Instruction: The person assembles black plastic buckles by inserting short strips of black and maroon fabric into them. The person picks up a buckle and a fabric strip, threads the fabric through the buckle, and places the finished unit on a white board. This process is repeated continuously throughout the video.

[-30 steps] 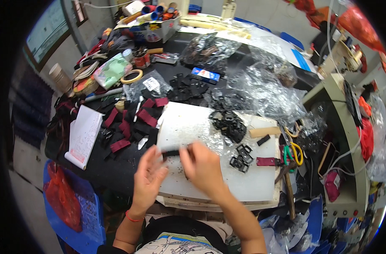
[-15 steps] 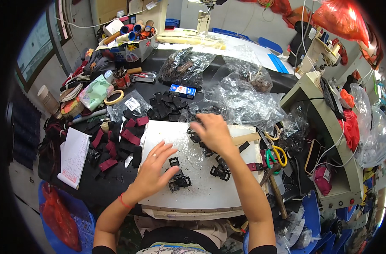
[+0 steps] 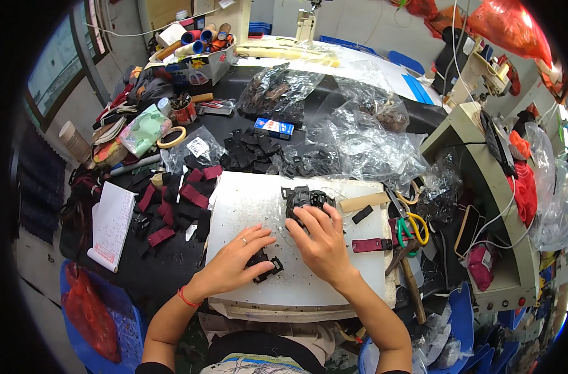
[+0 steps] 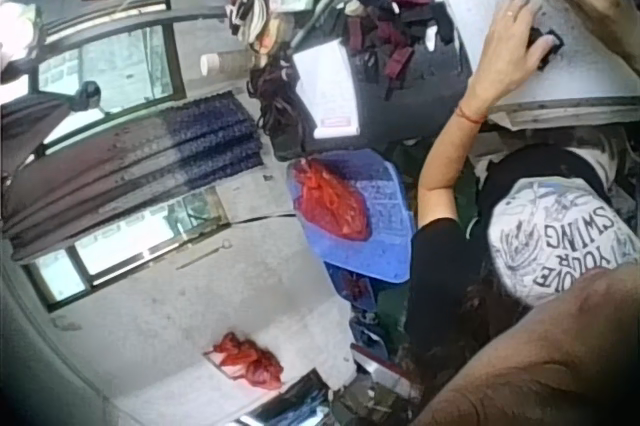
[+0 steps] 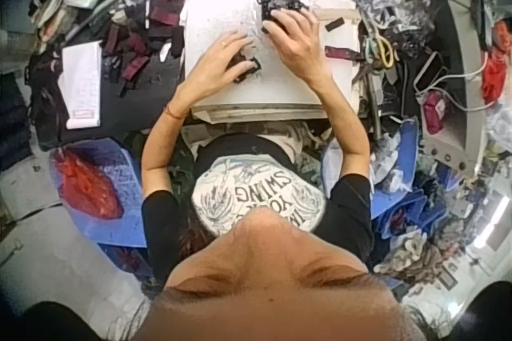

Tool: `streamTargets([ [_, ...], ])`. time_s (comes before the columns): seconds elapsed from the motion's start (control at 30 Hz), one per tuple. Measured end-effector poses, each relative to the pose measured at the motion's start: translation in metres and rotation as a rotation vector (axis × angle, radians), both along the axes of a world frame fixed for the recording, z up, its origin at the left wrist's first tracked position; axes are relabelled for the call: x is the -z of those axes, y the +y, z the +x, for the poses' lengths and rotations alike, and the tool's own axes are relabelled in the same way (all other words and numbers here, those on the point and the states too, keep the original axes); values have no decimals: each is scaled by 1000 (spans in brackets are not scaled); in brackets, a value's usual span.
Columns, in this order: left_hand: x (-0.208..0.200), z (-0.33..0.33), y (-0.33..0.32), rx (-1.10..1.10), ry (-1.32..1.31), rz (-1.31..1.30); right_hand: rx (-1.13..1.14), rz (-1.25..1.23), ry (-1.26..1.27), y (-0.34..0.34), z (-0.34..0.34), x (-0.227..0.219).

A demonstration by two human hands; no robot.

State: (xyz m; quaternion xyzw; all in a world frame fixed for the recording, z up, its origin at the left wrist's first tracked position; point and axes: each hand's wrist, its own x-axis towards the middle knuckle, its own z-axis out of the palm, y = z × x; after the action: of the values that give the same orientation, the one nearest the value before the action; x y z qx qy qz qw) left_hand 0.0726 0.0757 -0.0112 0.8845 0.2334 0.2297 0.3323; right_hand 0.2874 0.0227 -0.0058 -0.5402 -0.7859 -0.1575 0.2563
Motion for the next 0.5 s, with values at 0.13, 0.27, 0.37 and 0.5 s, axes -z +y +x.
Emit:
streamTargets([
  [0.13, -2, -6, -12, -178, -98, 41, 52, -181, 261, -15, -14, -8],
  [0.27, -19, -14, -45, -372, -325, -366, 145, -233, 753, -34, -34, -20],
  [0.37, -10, -23, -50, -134, -370, -1249, -202, -244, 689, -52, -55, -28],
  [0.5, -10, -30, -54, -164, -335, -1354, -418, -231, 601, -56, -71, -22],
])
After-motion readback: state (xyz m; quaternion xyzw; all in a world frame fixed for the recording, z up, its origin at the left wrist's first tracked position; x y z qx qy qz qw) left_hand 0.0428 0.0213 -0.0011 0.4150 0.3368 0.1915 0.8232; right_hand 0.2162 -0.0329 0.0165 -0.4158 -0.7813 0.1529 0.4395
